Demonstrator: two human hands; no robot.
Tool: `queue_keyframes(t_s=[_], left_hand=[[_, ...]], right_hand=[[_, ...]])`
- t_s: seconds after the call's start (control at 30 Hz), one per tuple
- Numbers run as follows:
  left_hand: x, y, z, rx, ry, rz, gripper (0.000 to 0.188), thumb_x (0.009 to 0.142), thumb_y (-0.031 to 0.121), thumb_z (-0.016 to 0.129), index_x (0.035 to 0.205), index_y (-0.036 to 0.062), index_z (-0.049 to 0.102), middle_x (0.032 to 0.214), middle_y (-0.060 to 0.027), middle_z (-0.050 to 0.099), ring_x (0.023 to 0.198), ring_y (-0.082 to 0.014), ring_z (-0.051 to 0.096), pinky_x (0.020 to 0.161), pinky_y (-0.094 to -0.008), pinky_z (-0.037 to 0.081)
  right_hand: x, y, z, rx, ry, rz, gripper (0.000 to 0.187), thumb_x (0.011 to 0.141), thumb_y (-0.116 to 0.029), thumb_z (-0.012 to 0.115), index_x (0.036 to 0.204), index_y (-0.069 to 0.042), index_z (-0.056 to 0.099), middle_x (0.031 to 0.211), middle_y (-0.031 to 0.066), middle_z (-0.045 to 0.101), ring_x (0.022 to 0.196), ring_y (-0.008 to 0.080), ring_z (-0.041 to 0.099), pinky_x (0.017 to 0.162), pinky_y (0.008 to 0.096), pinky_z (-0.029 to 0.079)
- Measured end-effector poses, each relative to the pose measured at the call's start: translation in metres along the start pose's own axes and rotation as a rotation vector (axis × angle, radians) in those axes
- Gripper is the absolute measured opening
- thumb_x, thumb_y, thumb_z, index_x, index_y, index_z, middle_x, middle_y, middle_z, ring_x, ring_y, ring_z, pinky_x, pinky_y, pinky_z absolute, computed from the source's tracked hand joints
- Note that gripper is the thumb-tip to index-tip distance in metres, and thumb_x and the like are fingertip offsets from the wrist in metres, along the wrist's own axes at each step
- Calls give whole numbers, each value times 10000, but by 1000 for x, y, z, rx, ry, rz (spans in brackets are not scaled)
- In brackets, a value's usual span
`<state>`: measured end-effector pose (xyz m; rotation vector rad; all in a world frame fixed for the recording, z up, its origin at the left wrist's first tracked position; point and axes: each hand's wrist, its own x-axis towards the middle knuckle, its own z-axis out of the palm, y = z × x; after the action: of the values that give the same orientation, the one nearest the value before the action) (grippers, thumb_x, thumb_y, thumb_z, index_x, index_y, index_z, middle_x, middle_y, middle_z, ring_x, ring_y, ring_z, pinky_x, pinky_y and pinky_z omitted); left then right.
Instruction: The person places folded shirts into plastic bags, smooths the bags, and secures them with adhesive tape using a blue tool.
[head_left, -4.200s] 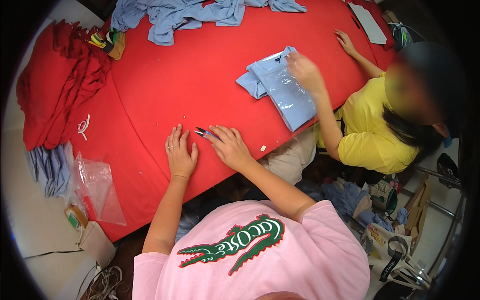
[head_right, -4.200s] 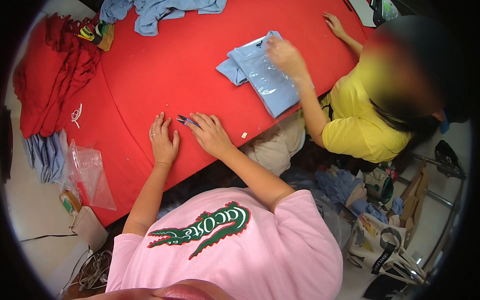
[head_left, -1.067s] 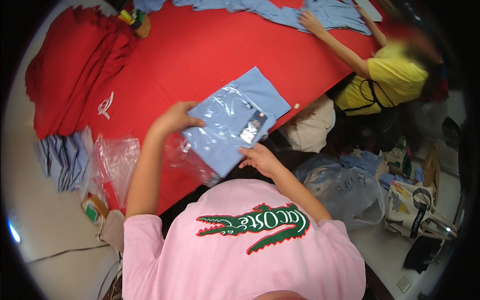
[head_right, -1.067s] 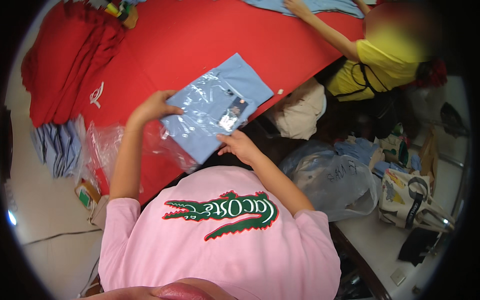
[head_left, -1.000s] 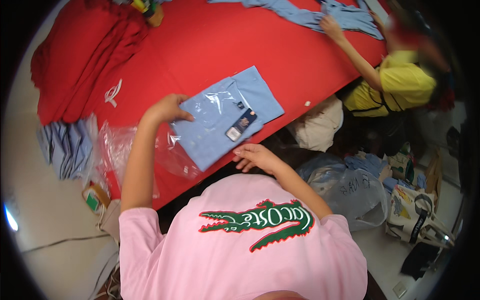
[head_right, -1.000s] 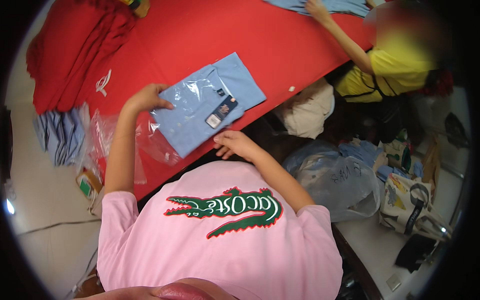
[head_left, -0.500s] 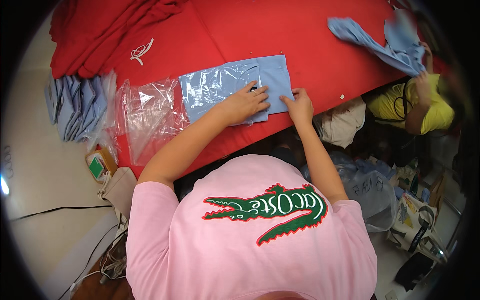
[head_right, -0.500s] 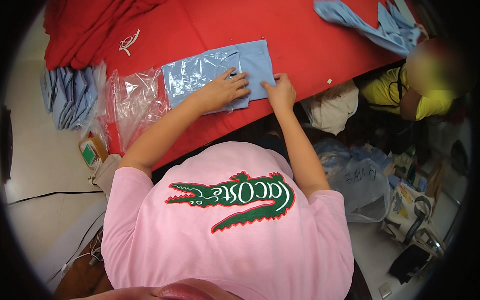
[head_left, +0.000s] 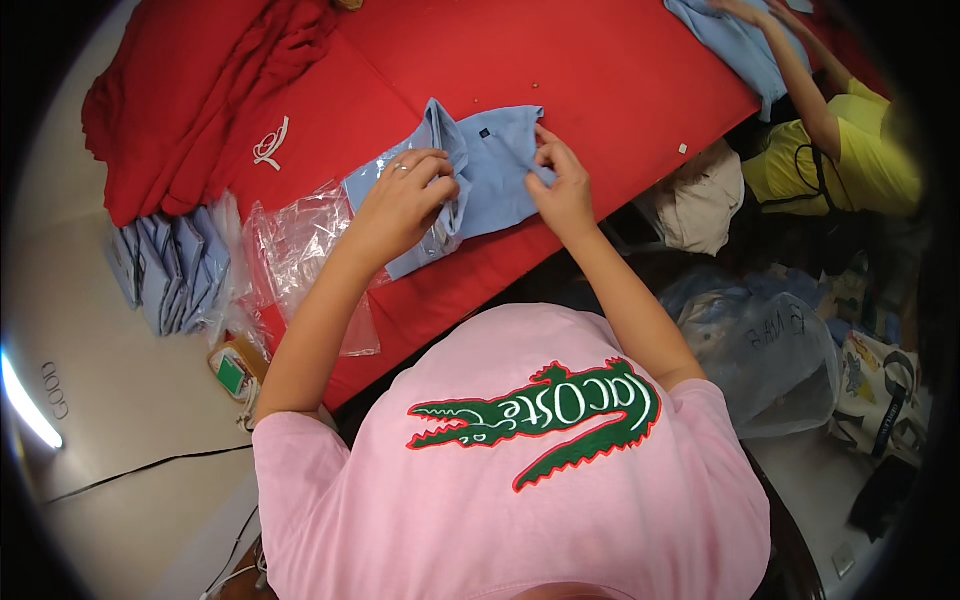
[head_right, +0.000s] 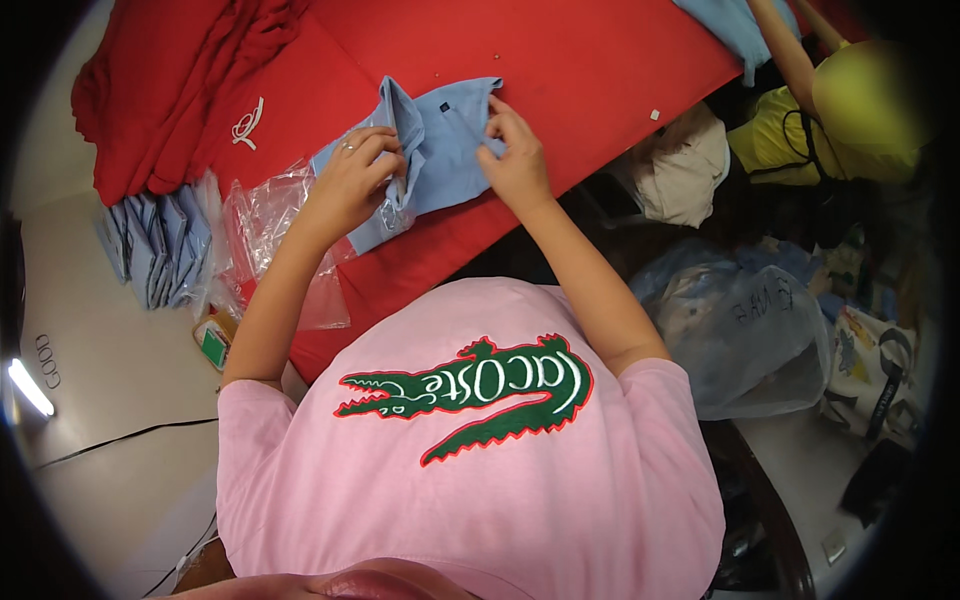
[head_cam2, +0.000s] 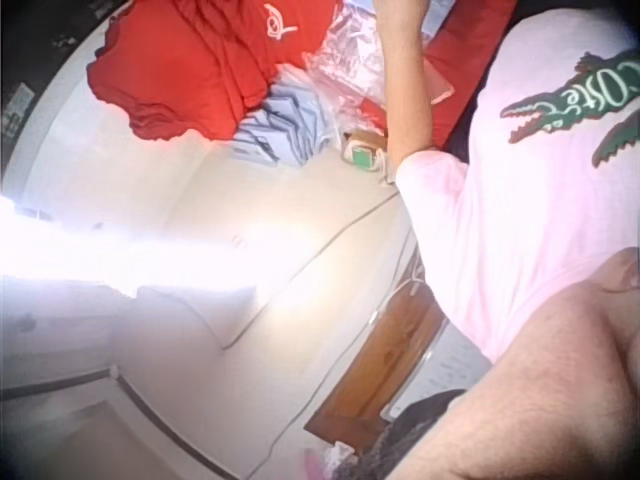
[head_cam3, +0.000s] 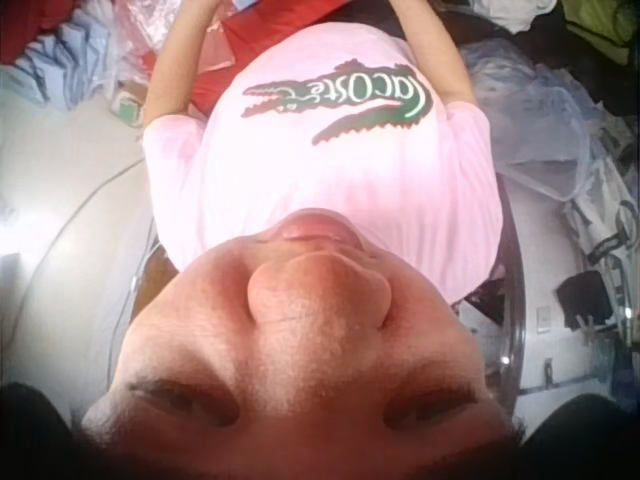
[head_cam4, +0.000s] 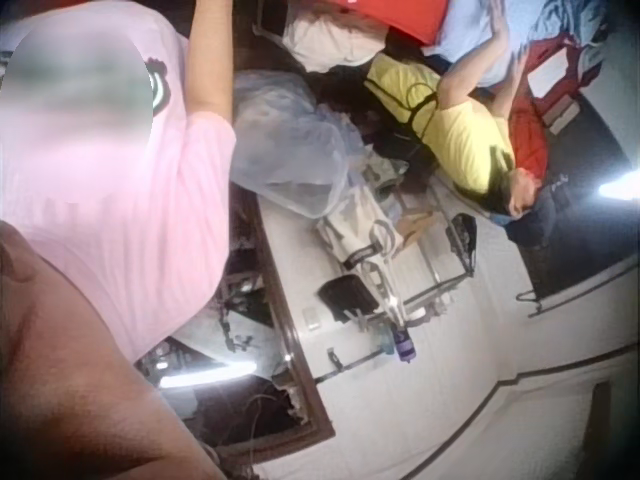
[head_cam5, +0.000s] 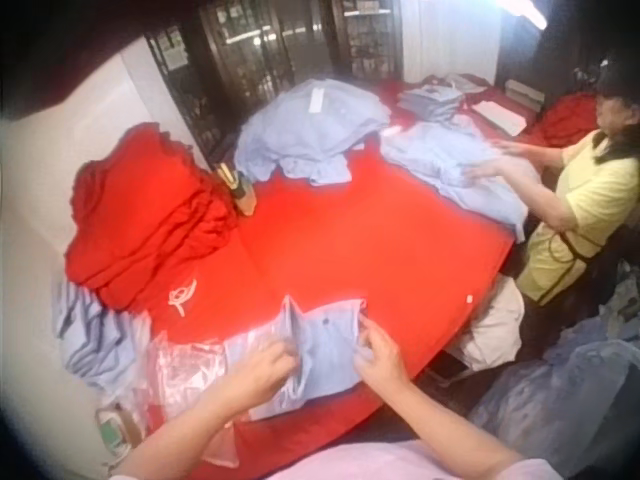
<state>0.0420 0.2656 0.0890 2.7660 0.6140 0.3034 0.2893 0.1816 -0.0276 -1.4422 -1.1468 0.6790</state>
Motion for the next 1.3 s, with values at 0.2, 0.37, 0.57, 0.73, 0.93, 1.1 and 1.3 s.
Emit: queue_keyframes(t_s=[0.2, 0.37, 0.57, 0.73, 0.93, 1.1, 1.3], left_hand=[[-11, 3, -9, -1, 5, -47, 313, 774, -45, 786, 1033, 83, 666, 1236, -76, 672, 1339, -323, 617, 1067, -461, 522], [-13, 3, 18, -12, -34, -42, 519, 780, -77, 773, 1256, 113, 694, 1421, -110, 640, 1393, -350, 586, 1101, -467, 520], [-15, -38, 48, 199, -76, -288, 798, 854, 118, 820, 1589, 199, 520, 1707, -103, 433, 1520, -337, 486, 1276, -539, 359], [-50, -122, 47, 125, -160, -696, 814, 864, 383, 865, 1572, 131, 549, 1627, -164, 519, 1505, -338, 510, 1267, -573, 344], [-60, -137, 39, -229, -246, -927, 824, 745, 515, 936, 1378, 59, 671, 1159, -166, 757, 1120, -323, 734, 981, -391, 560], [-43, -125, 51, -427, -416, -944, 854, 701, 499, 970, 1318, -12, 674, 1144, -190, 773, 1014, -327, 742, 914, -403, 571], [-5, -108, 78, -561, 59, -475, 579, 816, 186, 846, 1377, 154, 707, 1606, -201, 528, 1507, -351, 491, 1200, -466, 450]], right_hand=[[-26, 1, 54, -474, -422, -477, 334, 799, -92, 752, 1124, -65, 682, 1584, 211, 562, 1420, 378, 574, 1134, 469, 501], [-42, 18, 61, -396, -613, -369, 439, 818, -130, 752, 1247, -54, 703, 1551, 204, 568, 1426, 399, 547, 1160, 478, 474], [-7, 53, 29, -329, -174, -168, 283, 867, -97, 723, 1147, -72, 687, 1215, 164, 664, 1178, 381, 638, 976, 507, 530], [48, 52, 14, -716, -176, -198, 285, 899, -140, 753, 1163, -80, 665, 1094, 144, 654, 1088, 368, 655, 913, 503, 537], [56, 45, -43, -667, 69, -314, 224, 927, -159, 782, 1118, -70, 706, 1079, 120, 690, 1016, 313, 694, 896, 433, 562], [-41, 27, -21, 203, -322, 491, 137, 946, -80, 786, 1022, 15, 724, 888, 43, 701, 833, 122, 676, 763, 275, 542], [-36, 9, 18, 105, -633, 575, 132, 928, -44, 780, 1000, -5, 677, 944, 49, 730, 908, 120, 704, 799, 268, 557]])
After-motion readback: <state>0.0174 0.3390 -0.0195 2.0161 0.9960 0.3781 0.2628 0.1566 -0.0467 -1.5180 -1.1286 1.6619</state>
